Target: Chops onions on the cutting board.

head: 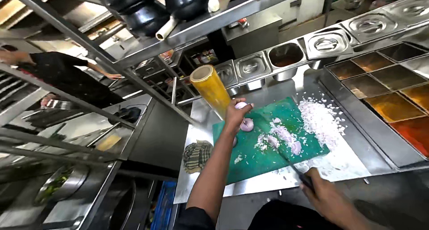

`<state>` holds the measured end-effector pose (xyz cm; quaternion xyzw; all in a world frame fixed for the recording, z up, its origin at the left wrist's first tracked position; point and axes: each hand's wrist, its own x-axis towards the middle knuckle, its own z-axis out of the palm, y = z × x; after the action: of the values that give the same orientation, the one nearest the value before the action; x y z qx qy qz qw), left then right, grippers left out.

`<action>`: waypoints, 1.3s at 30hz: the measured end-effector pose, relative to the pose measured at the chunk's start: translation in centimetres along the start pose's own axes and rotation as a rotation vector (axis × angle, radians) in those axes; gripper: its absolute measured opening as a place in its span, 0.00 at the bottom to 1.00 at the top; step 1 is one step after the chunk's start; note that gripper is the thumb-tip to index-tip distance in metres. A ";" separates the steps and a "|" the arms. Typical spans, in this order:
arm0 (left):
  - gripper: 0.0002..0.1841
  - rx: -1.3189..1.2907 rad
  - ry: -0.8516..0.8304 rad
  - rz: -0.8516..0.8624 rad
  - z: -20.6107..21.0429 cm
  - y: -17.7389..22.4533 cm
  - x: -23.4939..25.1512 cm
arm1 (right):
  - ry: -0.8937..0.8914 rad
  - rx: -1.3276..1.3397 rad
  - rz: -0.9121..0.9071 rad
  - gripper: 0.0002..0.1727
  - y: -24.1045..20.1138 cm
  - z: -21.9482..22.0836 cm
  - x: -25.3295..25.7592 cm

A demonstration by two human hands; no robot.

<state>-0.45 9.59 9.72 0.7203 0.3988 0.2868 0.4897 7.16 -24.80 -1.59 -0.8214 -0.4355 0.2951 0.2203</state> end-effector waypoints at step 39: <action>0.25 0.329 0.200 0.319 8.4 -12.3 -7.6 | 0.056 0.109 0.223 0.25 3.9 -7.4 2.5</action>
<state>-1.23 1.61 -4.93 0.8124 0.3676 0.3614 0.2724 15.54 -25.53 0.68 -0.8595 -0.3183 0.3181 0.2425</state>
